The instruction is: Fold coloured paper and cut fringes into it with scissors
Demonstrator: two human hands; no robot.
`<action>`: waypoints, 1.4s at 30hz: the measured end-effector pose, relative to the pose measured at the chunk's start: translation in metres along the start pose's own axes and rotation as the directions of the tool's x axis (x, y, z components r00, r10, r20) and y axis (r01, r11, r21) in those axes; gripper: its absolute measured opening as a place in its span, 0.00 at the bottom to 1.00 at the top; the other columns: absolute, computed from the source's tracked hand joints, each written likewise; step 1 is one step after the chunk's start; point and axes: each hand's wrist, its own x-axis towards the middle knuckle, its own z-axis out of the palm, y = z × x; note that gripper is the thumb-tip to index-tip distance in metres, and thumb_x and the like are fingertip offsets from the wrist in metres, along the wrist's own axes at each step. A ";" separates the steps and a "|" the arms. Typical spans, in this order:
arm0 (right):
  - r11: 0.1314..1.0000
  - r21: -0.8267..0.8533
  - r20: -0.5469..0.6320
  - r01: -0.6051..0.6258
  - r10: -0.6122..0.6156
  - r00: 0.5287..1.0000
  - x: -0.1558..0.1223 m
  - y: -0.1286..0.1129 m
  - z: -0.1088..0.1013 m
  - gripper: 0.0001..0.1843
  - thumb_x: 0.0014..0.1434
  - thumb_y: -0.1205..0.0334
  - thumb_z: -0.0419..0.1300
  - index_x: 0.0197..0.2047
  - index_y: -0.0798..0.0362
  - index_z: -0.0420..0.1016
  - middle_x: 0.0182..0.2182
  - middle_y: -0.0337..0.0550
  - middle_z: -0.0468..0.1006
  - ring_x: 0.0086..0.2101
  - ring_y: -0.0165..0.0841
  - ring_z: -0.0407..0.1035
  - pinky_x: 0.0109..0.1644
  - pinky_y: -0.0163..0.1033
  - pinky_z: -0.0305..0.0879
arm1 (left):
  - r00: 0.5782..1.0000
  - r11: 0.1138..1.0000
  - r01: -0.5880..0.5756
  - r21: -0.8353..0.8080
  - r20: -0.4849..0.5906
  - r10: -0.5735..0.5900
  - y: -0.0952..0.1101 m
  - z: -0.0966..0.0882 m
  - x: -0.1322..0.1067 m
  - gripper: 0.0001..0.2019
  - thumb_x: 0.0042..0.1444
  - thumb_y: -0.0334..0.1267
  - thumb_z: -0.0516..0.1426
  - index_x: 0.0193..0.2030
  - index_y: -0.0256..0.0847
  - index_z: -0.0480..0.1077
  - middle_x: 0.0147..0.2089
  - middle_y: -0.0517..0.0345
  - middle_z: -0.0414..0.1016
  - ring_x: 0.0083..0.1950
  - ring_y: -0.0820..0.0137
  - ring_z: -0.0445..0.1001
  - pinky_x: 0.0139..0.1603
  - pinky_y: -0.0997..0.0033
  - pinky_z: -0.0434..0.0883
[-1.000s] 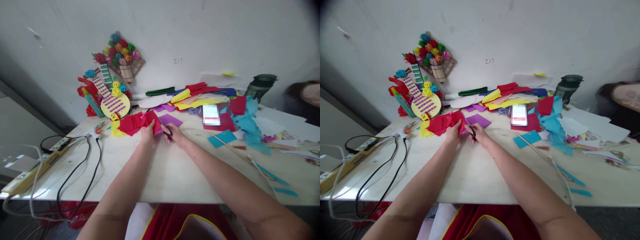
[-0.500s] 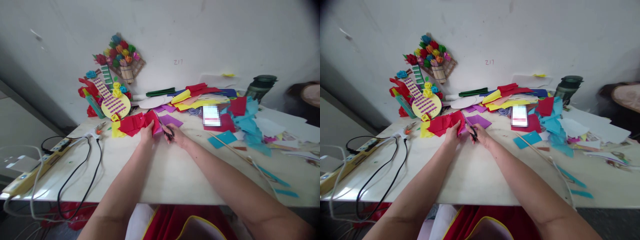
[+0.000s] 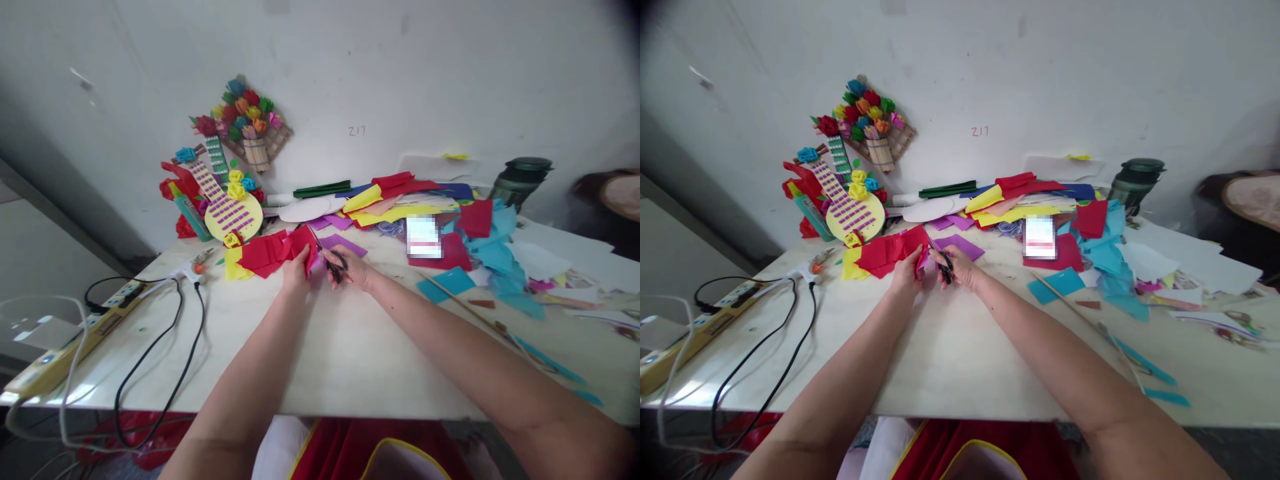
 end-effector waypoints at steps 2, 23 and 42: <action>1.000 0.010 -0.002 0.013 -0.013 1.000 0.002 0.003 0.001 0.17 0.56 0.47 0.55 0.31 0.52 0.57 0.14 0.37 0.71 0.11 0.28 0.65 0.08 0.25 0.45 | 1.000 1.000 0.006 -0.010 -0.007 -0.007 0.003 0.002 -0.003 0.05 0.43 0.29 0.63 0.27 0.31 0.70 0.19 0.57 0.70 0.18 0.76 0.68 0.17 0.80 0.61; 0.987 0.142 -0.161 0.082 -0.059 0.985 0.014 0.023 0.013 0.22 0.47 0.46 0.63 0.36 0.50 0.58 0.12 0.28 0.67 0.11 0.26 0.60 0.12 0.28 0.56 | 0.997 0.995 -0.066 0.079 -0.027 0.068 -0.004 -0.001 0.004 0.08 0.40 0.34 0.65 0.26 0.32 0.71 0.20 0.58 0.70 0.19 0.76 0.67 0.16 0.79 0.57; 0.986 0.129 -0.226 0.104 -0.073 0.971 0.014 0.022 0.015 0.22 0.46 0.47 0.64 0.34 0.51 0.58 0.11 0.26 0.64 0.10 0.23 0.56 0.10 0.27 0.52 | 0.997 0.998 -0.033 0.045 -0.072 0.036 -0.002 0.001 0.000 0.07 0.42 0.31 0.64 0.25 0.32 0.70 0.18 0.59 0.69 0.19 0.75 0.68 0.17 0.80 0.60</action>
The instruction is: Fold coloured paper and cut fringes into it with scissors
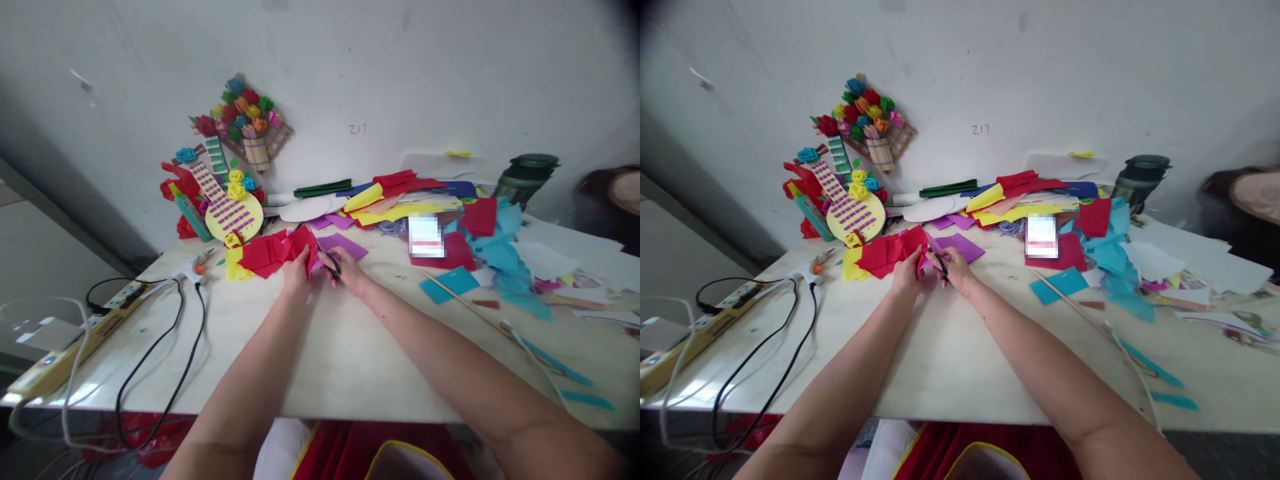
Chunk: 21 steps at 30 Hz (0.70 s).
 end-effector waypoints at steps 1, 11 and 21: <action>1.000 0.000 -0.002 0.002 -0.002 1.000 0.000 0.000 0.000 0.22 0.46 0.47 0.64 0.34 0.51 0.58 0.11 0.26 0.64 0.10 0.23 0.55 0.10 0.27 0.52 | 1.000 1.000 0.003 -0.003 0.001 -0.003 0.000 0.000 0.000 0.07 0.42 0.31 0.64 0.25 0.33 0.70 0.18 0.59 0.69 0.19 0.75 0.68 0.17 0.80 0.60; 1.000 -0.003 0.007 0.031 -0.030 1.000 0.001 0.004 -0.002 0.23 0.45 0.46 0.64 0.34 0.50 0.59 0.12 0.25 0.64 0.11 0.23 0.56 0.10 0.26 0.52 | 1.000 0.999 0.028 0.030 0.011 -0.029 -0.002 -0.003 0.006 0.10 0.40 0.34 0.65 0.26 0.33 0.69 0.19 0.60 0.69 0.16 0.77 0.65 0.12 0.79 0.51; 1.000 -0.007 0.123 0.020 -0.019 0.992 -0.001 -0.003 -0.010 0.21 0.48 0.48 0.62 0.35 0.51 0.58 0.13 0.28 0.67 0.11 0.24 0.59 0.12 0.28 0.56 | 0.996 0.996 0.083 -0.019 0.042 -0.082 0.003 -0.003 0.003 0.06 0.44 0.31 0.63 0.27 0.33 0.69 0.20 0.58 0.70 0.15 0.79 0.65 0.11 0.81 0.51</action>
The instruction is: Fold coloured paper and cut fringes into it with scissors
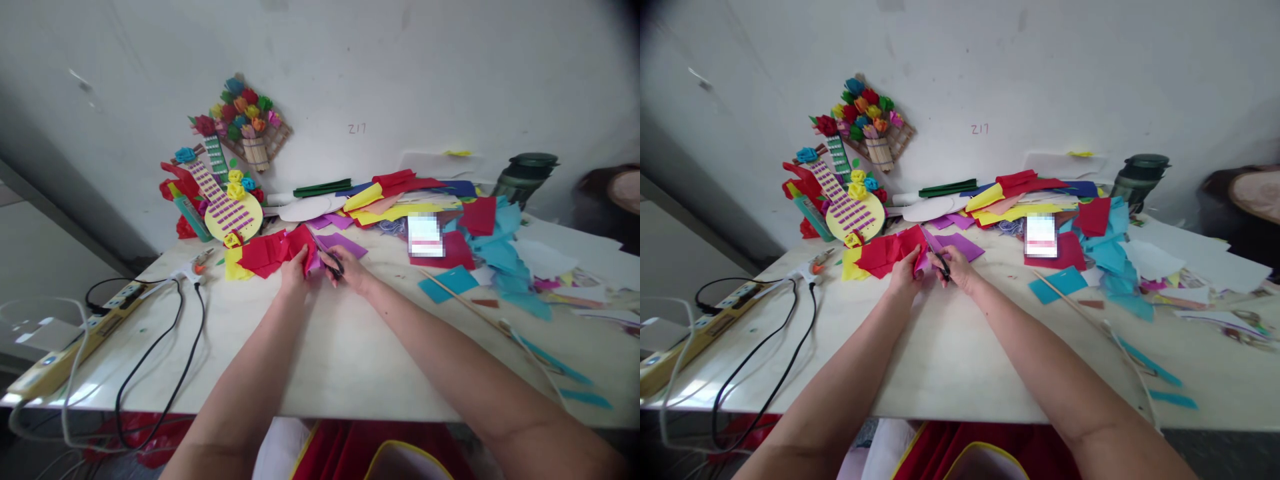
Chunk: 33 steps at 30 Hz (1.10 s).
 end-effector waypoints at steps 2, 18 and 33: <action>1.000 -0.015 0.046 -0.009 0.009 0.999 -0.001 -0.002 -0.004 0.20 0.51 0.46 0.59 0.36 0.51 0.58 0.14 0.30 0.68 0.12 0.25 0.60 0.13 0.28 0.56 | 0.999 0.999 0.044 -0.002 0.023 -0.044 0.001 -0.001 -0.001 0.08 0.44 0.32 0.64 0.29 0.32 0.70 0.22 0.56 0.71 0.15 0.79 0.65 0.11 0.81 0.50; 1.000 -0.031 0.027 0.004 -0.003 1.000 0.006 0.003 -0.004 0.19 0.51 0.47 0.60 0.35 0.51 0.59 0.14 0.31 0.69 0.12 0.26 0.61 0.12 0.29 0.58 | 0.997 0.999 0.011 0.038 0.082 -0.014 -0.001 -0.005 0.003 0.08 0.42 0.34 0.64 0.27 0.33 0.69 0.18 0.61 0.68 0.14 0.81 0.62 0.10 0.81 0.46; 0.999 -0.011 -0.056 0.039 -0.040 0.998 0.005 -0.001 0.003 0.22 0.47 0.48 0.64 0.36 0.51 0.59 0.12 0.27 0.65 0.11 0.23 0.57 0.11 0.27 0.55 | 0.997 1.000 0.005 0.031 0.081 -0.008 -0.004 -0.007 0.009 0.10 0.40 0.35 0.65 0.27 0.34 0.68 0.18 0.63 0.66 0.14 0.81 0.60 0.11 0.80 0.47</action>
